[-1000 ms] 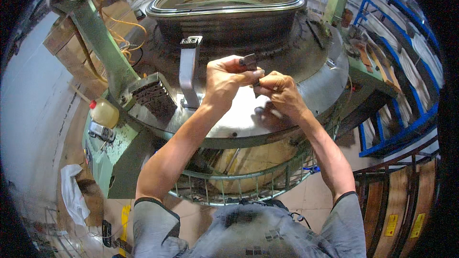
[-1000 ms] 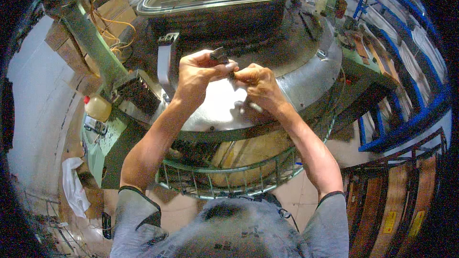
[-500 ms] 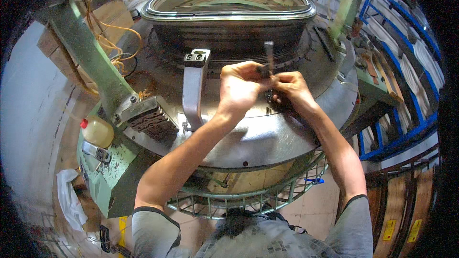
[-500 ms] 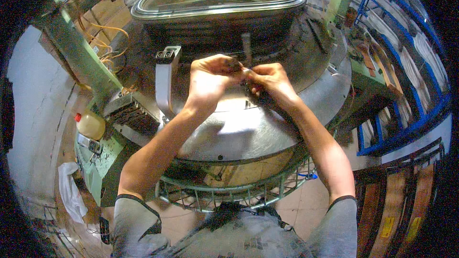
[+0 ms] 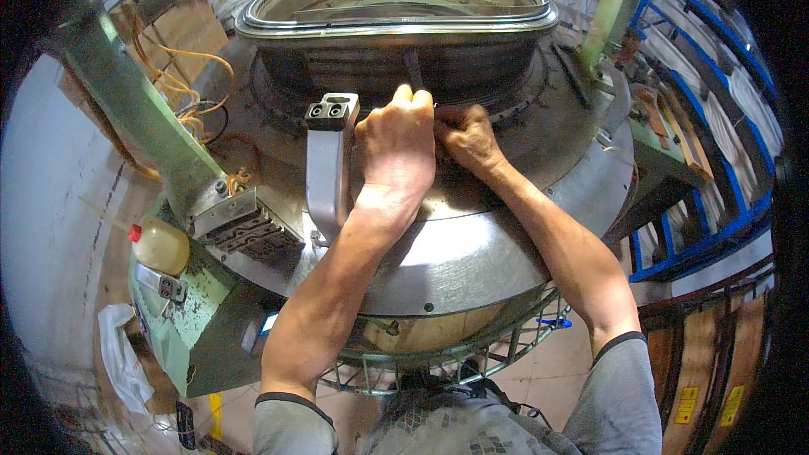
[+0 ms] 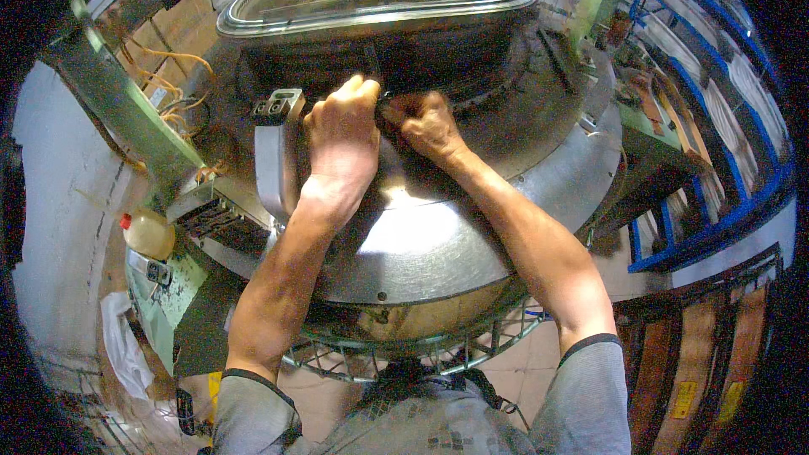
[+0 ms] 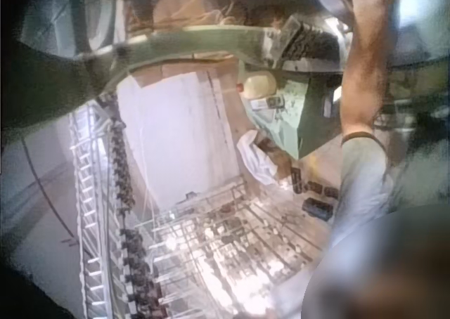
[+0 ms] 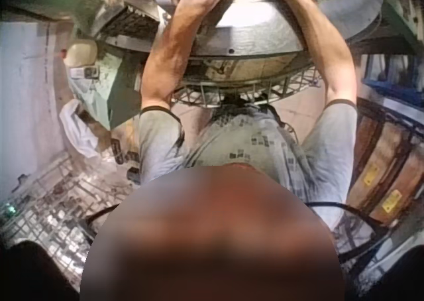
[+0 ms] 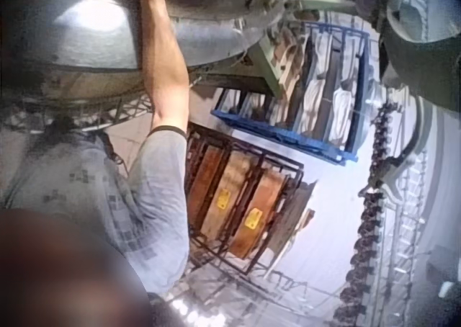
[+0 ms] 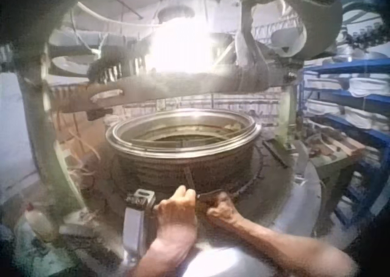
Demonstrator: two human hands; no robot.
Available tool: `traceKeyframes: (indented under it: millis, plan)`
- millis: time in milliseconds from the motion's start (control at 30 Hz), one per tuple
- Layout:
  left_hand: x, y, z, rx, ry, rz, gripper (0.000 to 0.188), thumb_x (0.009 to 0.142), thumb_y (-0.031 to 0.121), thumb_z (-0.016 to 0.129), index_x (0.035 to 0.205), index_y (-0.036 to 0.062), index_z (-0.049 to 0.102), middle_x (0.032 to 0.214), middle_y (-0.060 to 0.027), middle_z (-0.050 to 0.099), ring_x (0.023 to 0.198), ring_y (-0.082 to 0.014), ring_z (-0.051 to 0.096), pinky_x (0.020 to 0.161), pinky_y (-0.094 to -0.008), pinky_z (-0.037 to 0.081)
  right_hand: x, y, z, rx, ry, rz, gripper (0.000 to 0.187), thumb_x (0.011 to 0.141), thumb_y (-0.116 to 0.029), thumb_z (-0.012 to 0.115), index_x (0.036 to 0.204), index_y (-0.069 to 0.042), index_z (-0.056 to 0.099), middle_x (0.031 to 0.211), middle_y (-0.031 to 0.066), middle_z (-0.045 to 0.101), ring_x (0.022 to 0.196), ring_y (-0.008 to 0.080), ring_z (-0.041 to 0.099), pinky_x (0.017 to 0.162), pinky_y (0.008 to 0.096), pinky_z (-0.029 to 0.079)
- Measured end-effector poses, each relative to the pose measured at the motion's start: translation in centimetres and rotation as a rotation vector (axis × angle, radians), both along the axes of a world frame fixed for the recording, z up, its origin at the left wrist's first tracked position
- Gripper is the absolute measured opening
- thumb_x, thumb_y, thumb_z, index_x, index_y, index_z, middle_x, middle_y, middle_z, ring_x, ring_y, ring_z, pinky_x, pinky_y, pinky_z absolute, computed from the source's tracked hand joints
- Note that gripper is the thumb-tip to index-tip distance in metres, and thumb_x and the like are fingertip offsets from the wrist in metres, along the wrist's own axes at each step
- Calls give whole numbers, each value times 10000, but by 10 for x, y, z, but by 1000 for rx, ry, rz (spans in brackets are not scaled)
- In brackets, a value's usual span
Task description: The person repeatedly picks up small metal strips from a wooden tray, bends them by hand, and inserts them into slots on a large circular metal machine. The person continues this cycle of retrieving, bending, and inserting strips throughout the clip.
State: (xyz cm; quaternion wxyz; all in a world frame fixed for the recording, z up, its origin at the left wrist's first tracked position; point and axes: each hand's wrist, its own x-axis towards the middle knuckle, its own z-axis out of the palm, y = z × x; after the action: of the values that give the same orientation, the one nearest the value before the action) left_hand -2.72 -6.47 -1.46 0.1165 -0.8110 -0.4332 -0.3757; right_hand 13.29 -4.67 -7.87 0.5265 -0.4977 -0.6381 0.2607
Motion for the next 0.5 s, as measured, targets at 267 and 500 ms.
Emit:
traceKeyframes:
  millis: [267, 500]
  plan:
    - [7, 6, -10, -118, 6, 67, 93, 864, 46, 579, 826, 76, 659, 902, -138, 658, 816, -366, 711, 680, -476, 579, -1, 6, -5, 90, -58, -25, 126, 832, -116, 655, 815, -9, 719, 741, 100, 730, 650, 106, 569, 633, 323, 505]
    - [7, 8, -13, -102, 26, 73, 98, 848, 57, 602, 801, 48, 687, 987, -164, 666, 796, -359, 722, 669, -447, 589, -1, 0, 1, 67, -155, -71, 153, 833, -146, 646, 868, -21, 728, 773, 174, 719, 640, 152, 632, 644, 351, 522]
